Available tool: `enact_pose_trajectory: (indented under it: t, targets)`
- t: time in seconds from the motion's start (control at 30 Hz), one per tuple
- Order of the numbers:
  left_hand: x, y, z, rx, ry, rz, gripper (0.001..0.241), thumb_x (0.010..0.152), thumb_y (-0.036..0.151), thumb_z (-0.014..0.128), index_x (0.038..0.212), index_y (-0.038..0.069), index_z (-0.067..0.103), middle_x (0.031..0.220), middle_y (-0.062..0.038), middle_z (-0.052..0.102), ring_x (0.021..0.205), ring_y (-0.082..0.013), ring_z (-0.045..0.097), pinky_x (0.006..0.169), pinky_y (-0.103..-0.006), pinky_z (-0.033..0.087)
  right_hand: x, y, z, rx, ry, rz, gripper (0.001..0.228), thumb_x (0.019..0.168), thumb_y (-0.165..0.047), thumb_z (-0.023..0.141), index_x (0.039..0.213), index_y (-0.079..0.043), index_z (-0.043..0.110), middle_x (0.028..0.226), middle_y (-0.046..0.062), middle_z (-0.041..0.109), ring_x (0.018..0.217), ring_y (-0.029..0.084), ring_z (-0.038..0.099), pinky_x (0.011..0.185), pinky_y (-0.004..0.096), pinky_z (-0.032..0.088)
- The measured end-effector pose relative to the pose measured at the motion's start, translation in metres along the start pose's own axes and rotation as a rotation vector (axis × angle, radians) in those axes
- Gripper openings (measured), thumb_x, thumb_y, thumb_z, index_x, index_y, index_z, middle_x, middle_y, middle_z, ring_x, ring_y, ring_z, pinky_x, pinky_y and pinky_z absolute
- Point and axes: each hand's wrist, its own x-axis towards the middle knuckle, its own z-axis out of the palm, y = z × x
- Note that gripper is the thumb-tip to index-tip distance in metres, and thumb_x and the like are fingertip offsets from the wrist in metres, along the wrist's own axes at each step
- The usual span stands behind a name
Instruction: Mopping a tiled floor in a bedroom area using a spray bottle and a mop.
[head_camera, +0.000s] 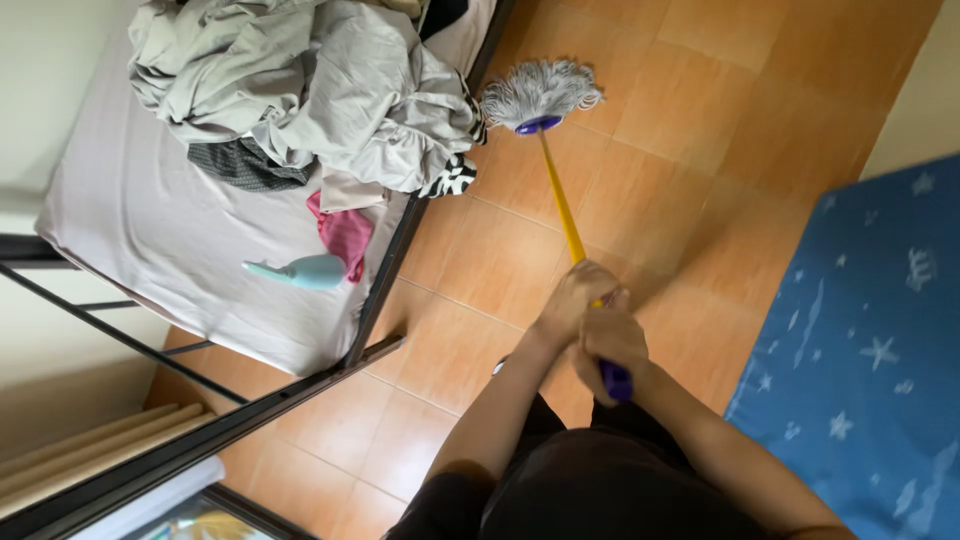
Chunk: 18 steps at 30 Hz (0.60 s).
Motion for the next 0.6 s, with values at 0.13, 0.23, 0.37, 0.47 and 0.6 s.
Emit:
enact_pose_trajectory:
  t: [0.13, 0.23, 0.37, 0.47, 0.6]
  targets:
    - [-0.088, 0.062, -0.028, 0.038, -0.042, 0.053, 0.024, 0.08, 0.008, 0.072, 0.07, 0.007, 0.05, 0.074, -0.013, 0.056, 0.078, -0.0356, 0.056, 0.07, -0.0469, 0.045, -0.011, -0.106, 0.039, -0.457, -0.483, 0.202, 0.033, 0.055, 0.001, 0.063, 0.048, -0.015, 0.035, 0.051, 0.007, 0.037, 0.047, 0.025, 0.04, 0.048, 0.037, 0.027]
    - [-0.132, 0.112, -0.048, -0.045, -0.01, -0.009, 0.025, 0.088, 0.006, 0.072, 0.073, 0.007, 0.051, 0.072, -0.011, 0.055, 0.072, -0.0322, 0.057, 0.071, -0.0453, 0.045, 0.02, -0.185, 0.063, 0.086, -0.17, 0.172, 0.031, 0.071, 0.01, 0.067, 0.064, -0.011, 0.046, 0.062, 0.005, 0.05, 0.052, 0.024, 0.052, 0.051, 0.036, 0.035]
    - [-0.16, 0.115, -0.066, -0.041, -0.044, 0.025, 0.028, 0.084, 0.007, 0.072, 0.07, 0.007, 0.048, 0.07, -0.01, 0.056, 0.071, -0.0334, 0.056, 0.07, -0.0447, 0.044, -0.007, -0.205, 0.103, 0.0, -0.075, 0.217, 0.032, 0.073, 0.009, 0.066, 0.063, -0.012, 0.044, 0.063, 0.003, 0.053, 0.055, 0.022, 0.053, 0.053, 0.034, 0.04]
    - [-0.176, 0.085, -0.076, -0.024, -0.063, 0.048, 0.025, 0.082, 0.006, 0.072, 0.069, 0.008, 0.05, 0.068, -0.009, 0.057, 0.07, -0.0326, 0.057, 0.067, -0.0436, 0.044, -0.084, -0.166, 0.144, -0.18, -0.024, 0.278, 0.031, 0.07, 0.009, 0.064, 0.06, -0.011, 0.043, 0.061, 0.005, 0.05, 0.054, 0.023, 0.052, 0.061, 0.045, 0.037]
    - [-0.197, 0.037, -0.083, -0.003, -0.064, 0.087, 0.022, 0.077, 0.006, 0.072, 0.069, 0.006, 0.051, 0.071, -0.012, 0.056, 0.072, -0.0332, 0.057, 0.067, -0.0426, 0.046, -0.065, -0.145, 0.168, -0.097, 0.065, 0.045, 0.025, 0.068, 0.012, 0.06, 0.062, -0.006, 0.046, 0.06, 0.009, 0.046, 0.053, 0.026, 0.051, 0.053, 0.035, 0.038]
